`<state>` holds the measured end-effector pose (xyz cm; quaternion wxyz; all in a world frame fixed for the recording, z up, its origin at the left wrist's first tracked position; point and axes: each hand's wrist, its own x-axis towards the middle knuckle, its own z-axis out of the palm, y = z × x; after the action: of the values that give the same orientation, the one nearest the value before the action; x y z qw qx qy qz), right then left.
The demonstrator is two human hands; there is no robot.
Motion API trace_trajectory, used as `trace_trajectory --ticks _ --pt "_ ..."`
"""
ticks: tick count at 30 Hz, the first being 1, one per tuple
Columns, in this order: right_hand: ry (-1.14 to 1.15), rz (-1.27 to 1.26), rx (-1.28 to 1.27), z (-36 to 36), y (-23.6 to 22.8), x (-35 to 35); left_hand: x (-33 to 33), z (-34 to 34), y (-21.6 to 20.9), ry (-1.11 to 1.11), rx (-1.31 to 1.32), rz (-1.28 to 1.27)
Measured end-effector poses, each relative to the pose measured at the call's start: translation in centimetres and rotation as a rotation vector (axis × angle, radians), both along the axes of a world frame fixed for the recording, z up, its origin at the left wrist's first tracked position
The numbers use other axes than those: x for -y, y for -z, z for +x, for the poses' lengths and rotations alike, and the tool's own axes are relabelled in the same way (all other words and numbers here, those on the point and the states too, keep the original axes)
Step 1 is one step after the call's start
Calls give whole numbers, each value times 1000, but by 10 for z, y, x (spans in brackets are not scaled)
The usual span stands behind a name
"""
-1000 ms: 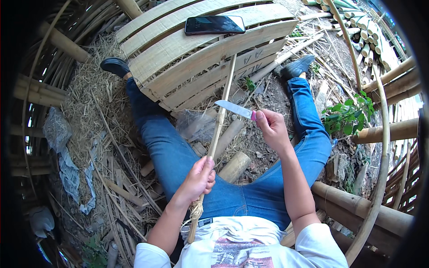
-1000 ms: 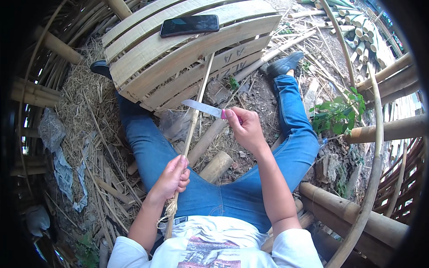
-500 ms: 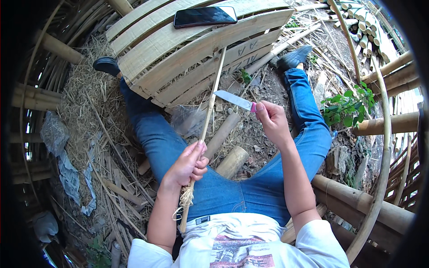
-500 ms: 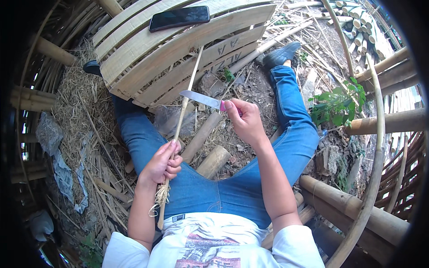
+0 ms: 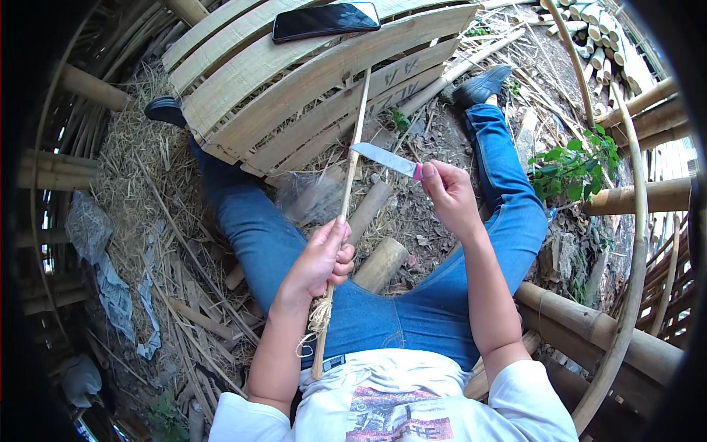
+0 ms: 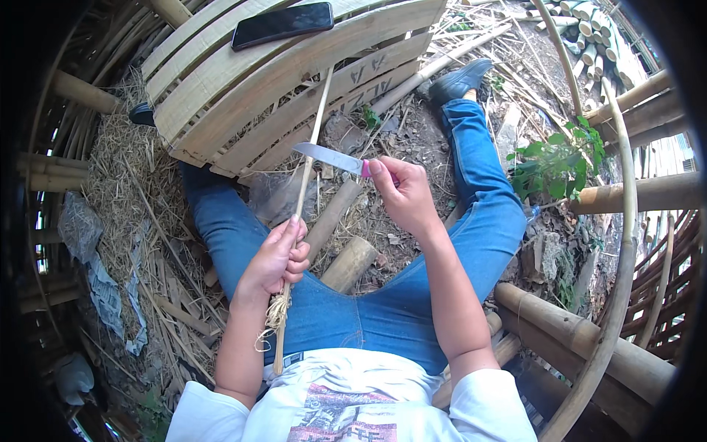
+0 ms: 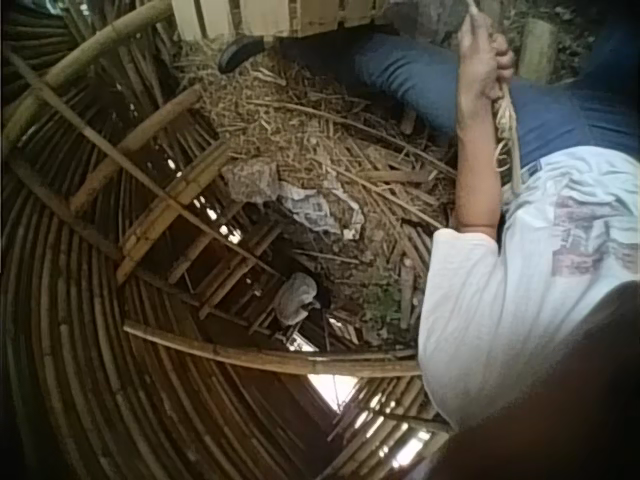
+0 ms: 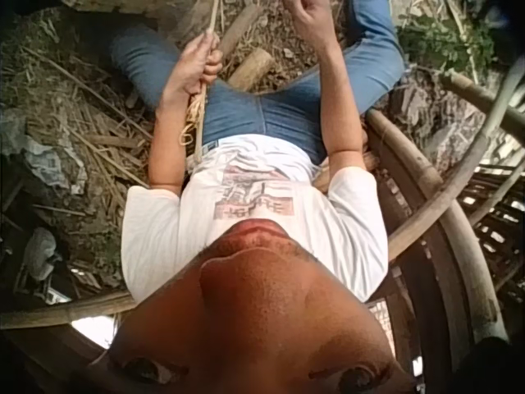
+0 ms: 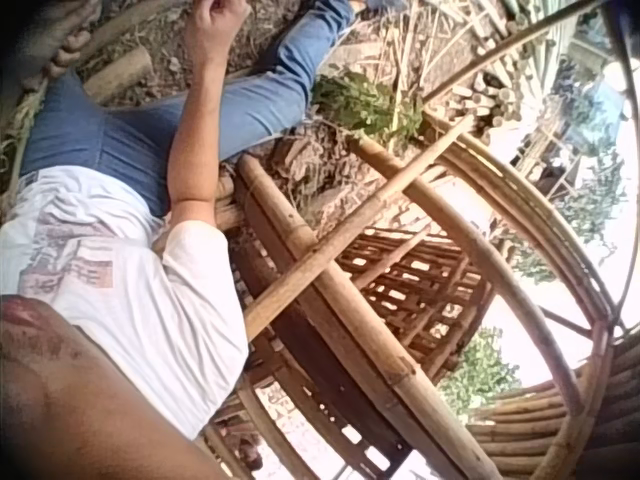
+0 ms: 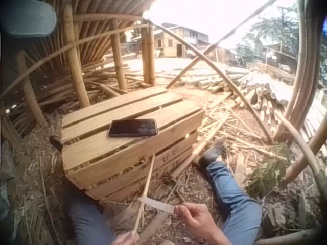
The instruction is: The person uses a small knife to peel bark and thin shavings from a thin wooden stick while holding it steady between their legs.
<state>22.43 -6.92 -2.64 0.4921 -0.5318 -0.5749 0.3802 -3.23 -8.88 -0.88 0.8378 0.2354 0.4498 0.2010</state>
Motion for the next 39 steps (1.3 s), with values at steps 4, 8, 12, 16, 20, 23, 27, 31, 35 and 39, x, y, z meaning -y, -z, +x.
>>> trace_trajectory --ticks 4,8,12,16,20,23,27,31,35,39 --pt "11 -3 -3 -4 0 0 6 22 -5 -29 -136 70" --pt "-18 -2 29 -9 0 2 10 34 -5 -66 -235 142" --pt "-17 -8 30 -15 -8 2 4 51 0 -90 -223 173" --pt "16 54 25 -14 -8 -6 -2 70 0 -111 -136 155" --pt "86 18 211 -7 -10 -5 4 73 1 -111 -156 145" --pt "155 33 417 -5 -16 -13 4 80 -2 -137 -164 153" --pt "66 84 606 -1 -18 -30 7 94 0 -173 -143 138" --pt "5 202 616 3 -21 -37 9 99 6 -170 -193 210" --pt "-6 121 607 3 -16 -40 7 99 14 -165 -220 270" --pt "2 141 630 2 -17 -36 3 95 6 -175 -208 195"
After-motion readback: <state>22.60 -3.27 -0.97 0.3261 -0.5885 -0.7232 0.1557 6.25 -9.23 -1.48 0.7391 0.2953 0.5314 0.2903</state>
